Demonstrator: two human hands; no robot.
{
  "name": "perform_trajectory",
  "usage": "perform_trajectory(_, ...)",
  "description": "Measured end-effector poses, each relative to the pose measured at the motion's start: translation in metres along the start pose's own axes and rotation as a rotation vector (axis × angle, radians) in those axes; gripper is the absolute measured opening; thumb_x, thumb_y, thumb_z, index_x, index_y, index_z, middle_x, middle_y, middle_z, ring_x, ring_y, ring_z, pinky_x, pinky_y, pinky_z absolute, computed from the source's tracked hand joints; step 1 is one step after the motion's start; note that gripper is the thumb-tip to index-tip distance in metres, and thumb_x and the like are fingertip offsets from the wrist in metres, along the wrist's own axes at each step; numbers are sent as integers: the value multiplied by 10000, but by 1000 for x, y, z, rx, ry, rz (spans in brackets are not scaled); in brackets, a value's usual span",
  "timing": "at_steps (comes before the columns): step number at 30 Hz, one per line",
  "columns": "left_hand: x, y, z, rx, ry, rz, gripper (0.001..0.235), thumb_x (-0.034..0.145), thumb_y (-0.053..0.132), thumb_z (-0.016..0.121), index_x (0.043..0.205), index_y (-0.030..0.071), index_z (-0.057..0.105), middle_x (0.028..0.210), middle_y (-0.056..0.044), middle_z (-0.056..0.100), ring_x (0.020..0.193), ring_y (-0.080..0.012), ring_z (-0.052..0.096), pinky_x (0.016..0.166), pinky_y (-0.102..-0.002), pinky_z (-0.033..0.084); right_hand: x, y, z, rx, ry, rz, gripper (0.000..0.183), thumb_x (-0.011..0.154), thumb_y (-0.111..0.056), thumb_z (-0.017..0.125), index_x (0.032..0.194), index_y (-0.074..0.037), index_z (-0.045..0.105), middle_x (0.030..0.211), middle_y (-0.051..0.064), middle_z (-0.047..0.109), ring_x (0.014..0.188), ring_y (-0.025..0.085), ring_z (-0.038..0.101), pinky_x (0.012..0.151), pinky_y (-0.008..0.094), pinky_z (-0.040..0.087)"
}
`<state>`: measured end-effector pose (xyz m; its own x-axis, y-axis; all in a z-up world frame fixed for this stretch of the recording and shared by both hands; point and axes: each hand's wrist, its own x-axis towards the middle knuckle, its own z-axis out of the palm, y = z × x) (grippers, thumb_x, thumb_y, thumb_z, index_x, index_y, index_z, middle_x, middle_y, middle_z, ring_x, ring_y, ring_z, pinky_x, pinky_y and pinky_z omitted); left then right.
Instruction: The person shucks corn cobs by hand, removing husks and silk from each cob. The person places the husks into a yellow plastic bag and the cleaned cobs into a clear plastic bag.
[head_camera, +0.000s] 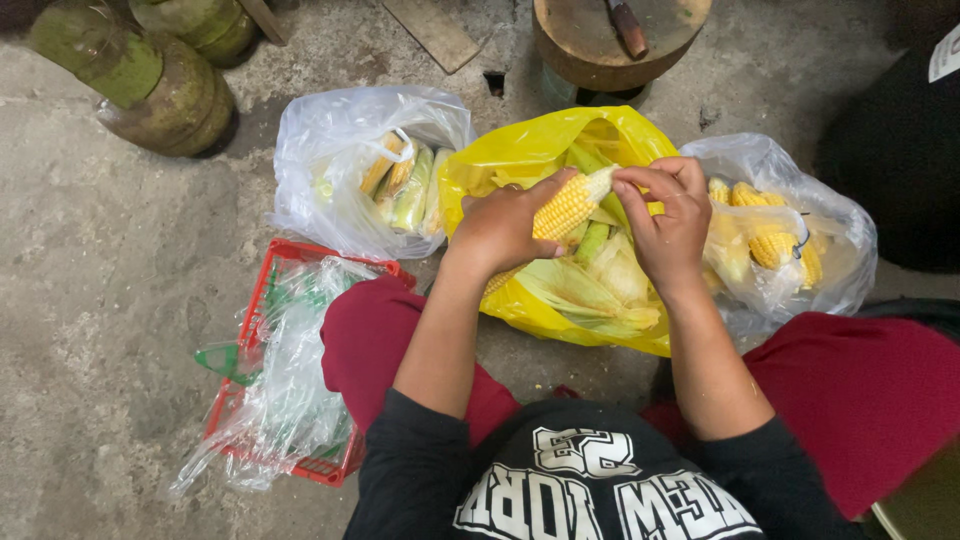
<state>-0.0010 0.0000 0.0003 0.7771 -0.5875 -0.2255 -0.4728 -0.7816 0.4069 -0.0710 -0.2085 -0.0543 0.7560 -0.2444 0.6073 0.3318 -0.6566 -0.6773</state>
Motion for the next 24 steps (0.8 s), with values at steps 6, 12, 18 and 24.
perform_trajectory(6, 3, -15, 1, -177, 65, 126, 1032, 703, 468, 871, 1568, 346, 321, 1315, -162, 667, 1187, -380, 633, 997, -497, 476, -1, 6, -1, 27, 20, 39, 94, 1022, -91, 795, 1039, -36, 720, 1064, 72, 609, 938, 160, 631, 826, 284, 550)
perform_trajectory(12, 2, -15, 3, -246, 78, 239, 1025, 707, 437, 883, 1567, 325, 336, 1351, -168, 652, 1168, -404, 636, 984, -449, 489, 0, 1, 0, 113, 105, 52, 167, 965, -74, 822, 1094, -17, 733, 1073, 89, 584, 947, 162, 608, 790, 270, 561)
perform_trajectory(18, -1, -13, -3, -303, 16, 203, 1012, 721, 420, 874, 1580, 316, 349, 1322, -176, 668, 1207, -370, 645, 1017, -423, 494, -3, 2, -1, 10, 68, 1, 81, 1039, -81, 767, 1053, -25, 709, 1054, 94, 609, 950, 197, 621, 837, 310, 544)
perform_trajectory(24, -5, -19, -8, -485, 80, 428, 971, 800, 395, 873, 1592, 162, 363, 1525, -173, 560, 1394, -311, 558, 1128, -365, 436, -5, 6, 2, 4, 33, 8, 114, 1058, -108, 733, 1048, -4, 687, 1047, 105, 606, 993, 240, 613, 896, 349, 502)
